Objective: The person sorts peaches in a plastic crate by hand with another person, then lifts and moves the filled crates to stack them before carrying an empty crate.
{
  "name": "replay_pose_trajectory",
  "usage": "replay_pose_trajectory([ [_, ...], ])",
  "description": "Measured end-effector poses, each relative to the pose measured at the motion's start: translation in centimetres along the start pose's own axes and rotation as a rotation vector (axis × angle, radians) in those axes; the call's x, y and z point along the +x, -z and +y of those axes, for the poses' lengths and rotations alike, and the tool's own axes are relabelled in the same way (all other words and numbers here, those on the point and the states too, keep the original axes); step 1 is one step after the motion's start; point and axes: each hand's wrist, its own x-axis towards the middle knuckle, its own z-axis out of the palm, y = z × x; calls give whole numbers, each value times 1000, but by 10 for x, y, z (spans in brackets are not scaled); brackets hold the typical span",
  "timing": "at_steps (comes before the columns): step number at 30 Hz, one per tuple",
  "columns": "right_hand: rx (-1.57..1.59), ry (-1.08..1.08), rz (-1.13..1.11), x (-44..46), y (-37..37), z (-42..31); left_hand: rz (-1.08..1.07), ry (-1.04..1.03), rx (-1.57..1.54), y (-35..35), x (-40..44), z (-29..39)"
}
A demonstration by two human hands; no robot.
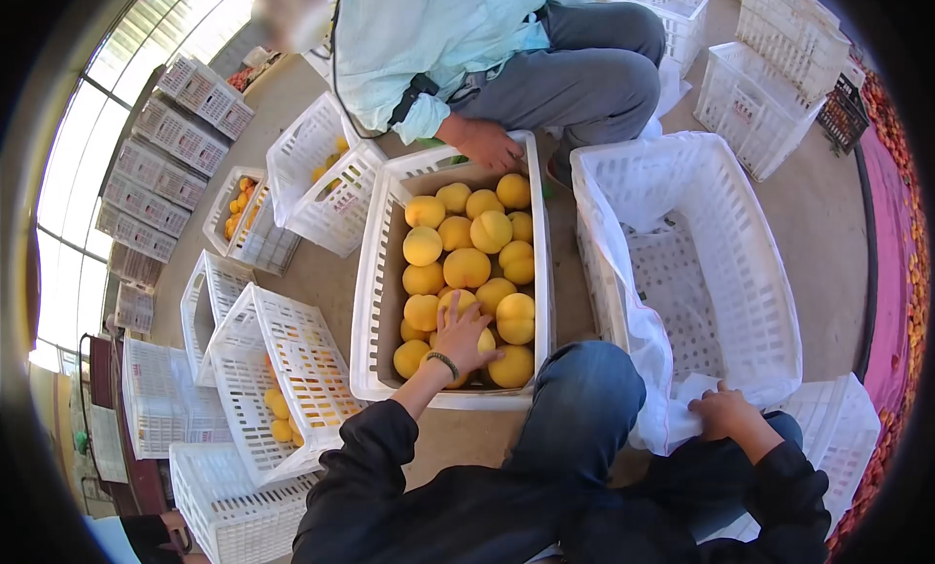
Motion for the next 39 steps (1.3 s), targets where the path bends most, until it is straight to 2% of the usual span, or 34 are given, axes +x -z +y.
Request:
replay_pose_trajectory([
  [4, -144, 58, 35, 14, -17, 4, 93, 5, -26, -4, 1, 5],
  [9, -62, -7, -56, 8, -1, -5, 76, -32, 9, -2, 1, 8],
  [11, -19, -31, -29, 3, 0, -8, 108, -32, 9, -2, -1, 8],
  [13, 11, -57, 5, 0, 0, -8, 41, -6, 23, 3, -1, 12],
  [16, 30, -38, 72, -2, -3, 0, 93, 10, 8, -4, -4, 14],
  [18, -29, 128, 59, 0, -6, 8, 103, -14, -7, 0, -11, 22],
  [21, 79, 23, 159, -13, -6, 19, 227, -108, -134, 10, -26, 38],
  [25, 47, 143, 200, -8, -30, 62, 319, -232, -264, 8, -46, 46],
  [28, 34, 39, 185, -28, -22, 94, 254, -243, -293, 3, -55, 52],
  [31, -87, -47, 312, -36, -46, 143, 270, -289, -192, 10, -58, 61],
  [32, -153, -52, 361, -35, -53, 164, 279, -242, -194, 11, -58, 64],
  [34, -173, -116, 418, -28, -65, 202, 267, -248, -186, 12, -56, 63],
  [35, -167, -147, 327, -30, -61, 212, 292, -241, -190, 12, -57, 61],
  [36, -94, -181, 417, -11, -93, 252, 315, -244, -196, 12, -57, 62],
  [37, -81, -133, 417, -13, -91, 261, 332, -174, -201, 11, -60, 62],
  [39, 12, -49, 566, -29, -82, 255, 352, -189, -208, 12, -63, 60],
])
